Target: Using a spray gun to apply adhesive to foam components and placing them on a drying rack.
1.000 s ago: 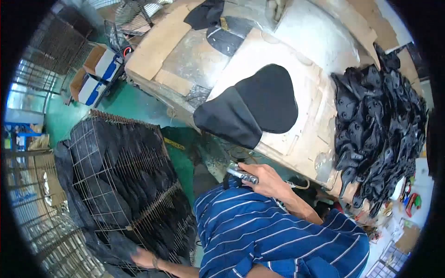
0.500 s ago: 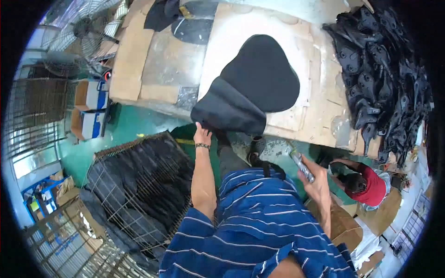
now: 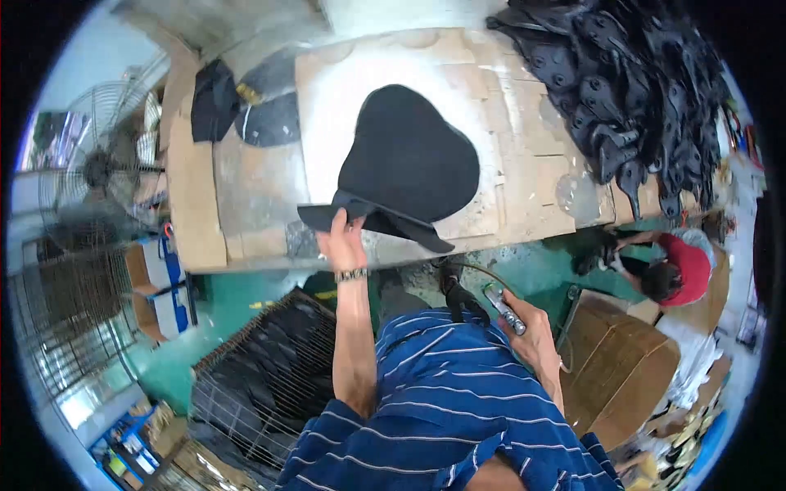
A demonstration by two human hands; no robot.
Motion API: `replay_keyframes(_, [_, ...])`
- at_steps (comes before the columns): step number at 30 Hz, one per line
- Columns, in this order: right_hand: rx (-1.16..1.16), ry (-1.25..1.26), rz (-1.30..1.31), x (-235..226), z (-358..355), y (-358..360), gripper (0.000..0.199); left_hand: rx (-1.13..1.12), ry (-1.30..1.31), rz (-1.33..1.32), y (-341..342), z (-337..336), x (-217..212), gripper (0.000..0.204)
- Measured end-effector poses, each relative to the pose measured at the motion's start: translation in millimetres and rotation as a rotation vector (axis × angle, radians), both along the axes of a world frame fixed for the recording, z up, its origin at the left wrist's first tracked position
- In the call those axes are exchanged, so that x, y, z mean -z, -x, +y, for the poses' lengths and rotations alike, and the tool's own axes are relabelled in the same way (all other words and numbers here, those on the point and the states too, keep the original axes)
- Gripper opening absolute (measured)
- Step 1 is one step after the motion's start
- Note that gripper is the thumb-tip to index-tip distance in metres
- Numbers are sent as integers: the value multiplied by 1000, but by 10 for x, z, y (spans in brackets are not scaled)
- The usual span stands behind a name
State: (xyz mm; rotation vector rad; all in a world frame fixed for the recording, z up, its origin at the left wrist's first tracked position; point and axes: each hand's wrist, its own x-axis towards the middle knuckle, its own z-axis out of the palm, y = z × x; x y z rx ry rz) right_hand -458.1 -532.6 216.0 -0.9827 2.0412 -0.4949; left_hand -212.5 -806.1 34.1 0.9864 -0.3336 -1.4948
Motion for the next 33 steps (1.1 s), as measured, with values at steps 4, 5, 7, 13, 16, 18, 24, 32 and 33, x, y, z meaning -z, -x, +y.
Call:
replay_keyframes(4, [91,55,24,50,170,23,54,192,44,6,747,-991,203,46])
replay_keyframes(5, [124,53,16,34,201,11,55,240,50,15,878,-1215,287,43])
replay_keyframes(7, [173,49,10,40,272,-12,57,270,28,-31,1148,-1516,387,38])
replay_keyframes(13, [264,83,-48,66,441,58,57,460,427,-1033,1248,-971,650,67])
replay_keyframes(16, [265,115,-114,0,409,122,55,614,706,-1686,872,-321,824,78])
replay_keyframes(18, [199,199,-118,-77,356,228,52,797,551,-1903,853,30,841,81])
replay_keyframes(24, [69,315,-63,-307,334,538,62,931,552,-1989,801,74,740,87])
replay_keyframes(32, [-44,393,-51,-601,705,464,83,917,683,-2208,459,11,1265,94])
replay_keyframes(33, [-51,448,-93,-660,709,358,83,855,706,-2250,206,-149,1475,97])
